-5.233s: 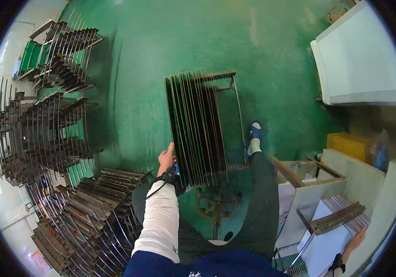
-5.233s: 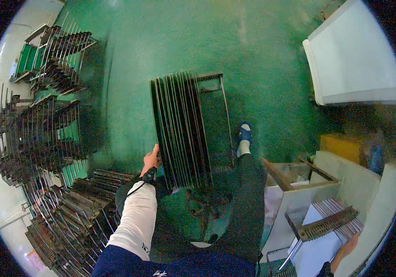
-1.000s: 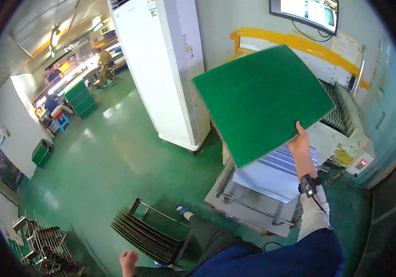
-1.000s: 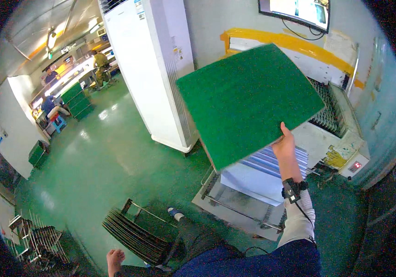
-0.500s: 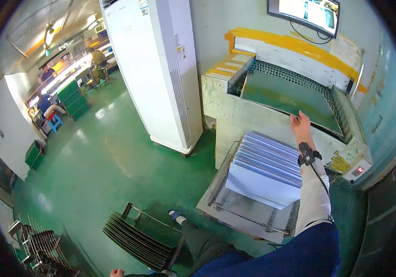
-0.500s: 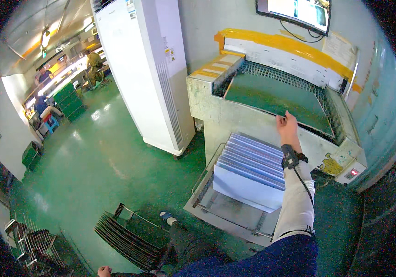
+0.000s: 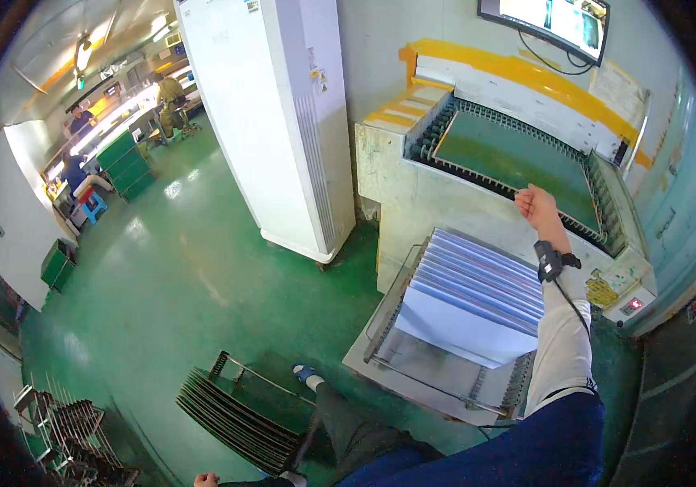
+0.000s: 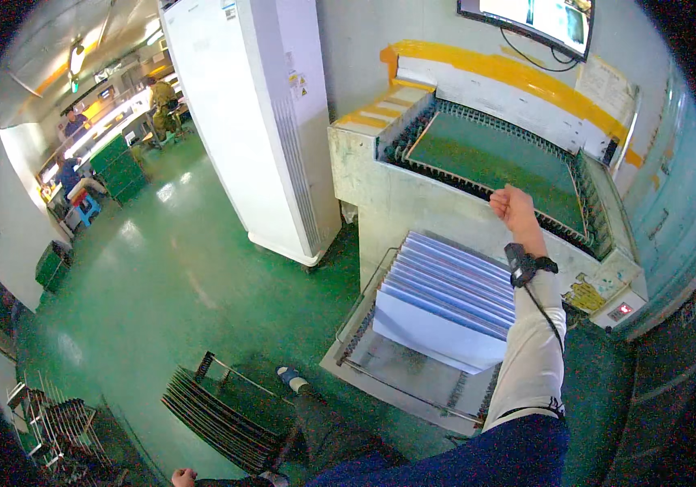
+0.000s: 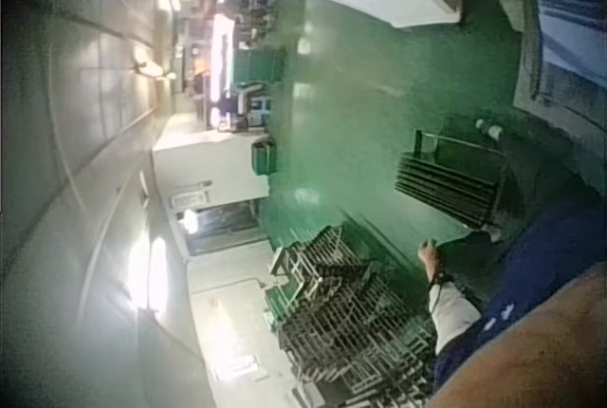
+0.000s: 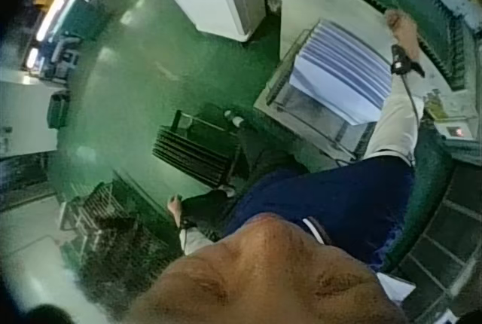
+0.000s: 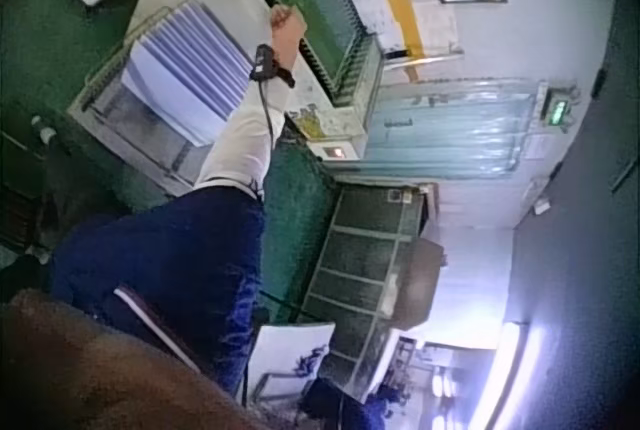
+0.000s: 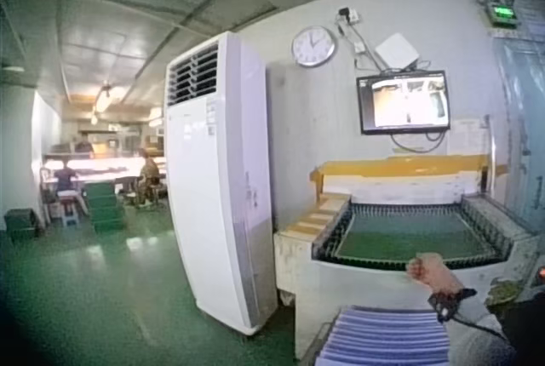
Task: Transferring green circuit boards from a drying rack into a processing machine and then placing them onto a stack.
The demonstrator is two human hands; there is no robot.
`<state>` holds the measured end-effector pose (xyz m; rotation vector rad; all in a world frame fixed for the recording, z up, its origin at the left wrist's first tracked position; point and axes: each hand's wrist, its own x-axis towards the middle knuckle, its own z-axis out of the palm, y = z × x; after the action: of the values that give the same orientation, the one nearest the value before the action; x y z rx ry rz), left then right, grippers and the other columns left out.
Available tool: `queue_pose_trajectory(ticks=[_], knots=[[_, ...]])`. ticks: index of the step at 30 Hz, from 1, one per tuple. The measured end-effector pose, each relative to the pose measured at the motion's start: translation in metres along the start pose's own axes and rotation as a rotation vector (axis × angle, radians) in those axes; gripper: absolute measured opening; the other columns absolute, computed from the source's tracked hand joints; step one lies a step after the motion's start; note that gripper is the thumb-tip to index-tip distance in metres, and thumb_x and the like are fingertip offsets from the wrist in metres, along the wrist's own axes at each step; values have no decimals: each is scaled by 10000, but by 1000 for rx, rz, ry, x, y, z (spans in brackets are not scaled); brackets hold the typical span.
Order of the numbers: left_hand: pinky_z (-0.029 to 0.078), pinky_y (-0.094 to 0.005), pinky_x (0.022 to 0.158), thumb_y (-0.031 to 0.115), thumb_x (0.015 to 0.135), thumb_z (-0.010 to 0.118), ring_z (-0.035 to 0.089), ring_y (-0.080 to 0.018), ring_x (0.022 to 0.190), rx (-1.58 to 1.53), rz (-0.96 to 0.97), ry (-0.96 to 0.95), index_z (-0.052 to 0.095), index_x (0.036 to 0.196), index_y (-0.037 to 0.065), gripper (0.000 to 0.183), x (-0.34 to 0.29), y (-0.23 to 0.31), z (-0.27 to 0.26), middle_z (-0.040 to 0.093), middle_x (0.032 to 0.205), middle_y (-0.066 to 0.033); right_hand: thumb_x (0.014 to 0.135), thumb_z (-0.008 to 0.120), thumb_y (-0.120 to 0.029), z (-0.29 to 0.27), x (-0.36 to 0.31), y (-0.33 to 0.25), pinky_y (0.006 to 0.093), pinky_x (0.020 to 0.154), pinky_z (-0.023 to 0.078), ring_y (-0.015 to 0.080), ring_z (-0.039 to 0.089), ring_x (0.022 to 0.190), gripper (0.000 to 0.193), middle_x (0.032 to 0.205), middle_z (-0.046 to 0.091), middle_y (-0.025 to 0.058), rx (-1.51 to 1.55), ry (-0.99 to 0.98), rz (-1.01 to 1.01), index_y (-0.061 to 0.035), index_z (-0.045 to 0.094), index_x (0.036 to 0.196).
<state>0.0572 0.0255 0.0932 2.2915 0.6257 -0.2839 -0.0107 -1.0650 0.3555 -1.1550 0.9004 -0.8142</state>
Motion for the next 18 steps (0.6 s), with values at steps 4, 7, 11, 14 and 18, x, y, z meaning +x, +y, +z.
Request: queue_pose_trajectory(ticks=[4,7,11,14,18], knots=[[508,-389,767,202,889,663,649,-252,850,3,34,-16,672,1052,-15,271,0,-3,-3,710,973,-144,914,618,-292,43,-27,-4,371,773,529,278,647,951,266,1059,682,132,-547,283,-477,-53,659,1025],[504,-389,765,206,894,660,647,-250,845,0,16,-10,672,1055,-14,274,2,-5,-2,709,980,-144,892,621,-356,52,-27,8,533,961,436,345,547,1161,363,1274,599,122,-1138,418,-892,-126,650,1171],[502,-393,762,220,902,654,645,-242,842,29,26,18,666,1072,-19,294,0,-13,1,709,984,-141,914,520,-509,67,-31,23,524,1078,336,341,430,1314,565,1444,461,133,-1465,377,-614,-147,546,1347],[503,-397,768,245,905,654,646,-244,861,99,27,11,658,1103,-27,337,-6,-4,4,708,991,-149,911,479,-573,63,-28,17,522,1118,285,338,362,1378,664,1507,390,128,-1530,344,-540,-135,481,1409],[478,-359,528,120,739,668,569,-212,500,67,129,264,632,729,-66,189,18,-70,6,608,598,-96,911,494,-552,79,-10,3,533,1095,318,340,393,1360,673,1485,417,139,-1552,268,-559,-107,459,1415]])
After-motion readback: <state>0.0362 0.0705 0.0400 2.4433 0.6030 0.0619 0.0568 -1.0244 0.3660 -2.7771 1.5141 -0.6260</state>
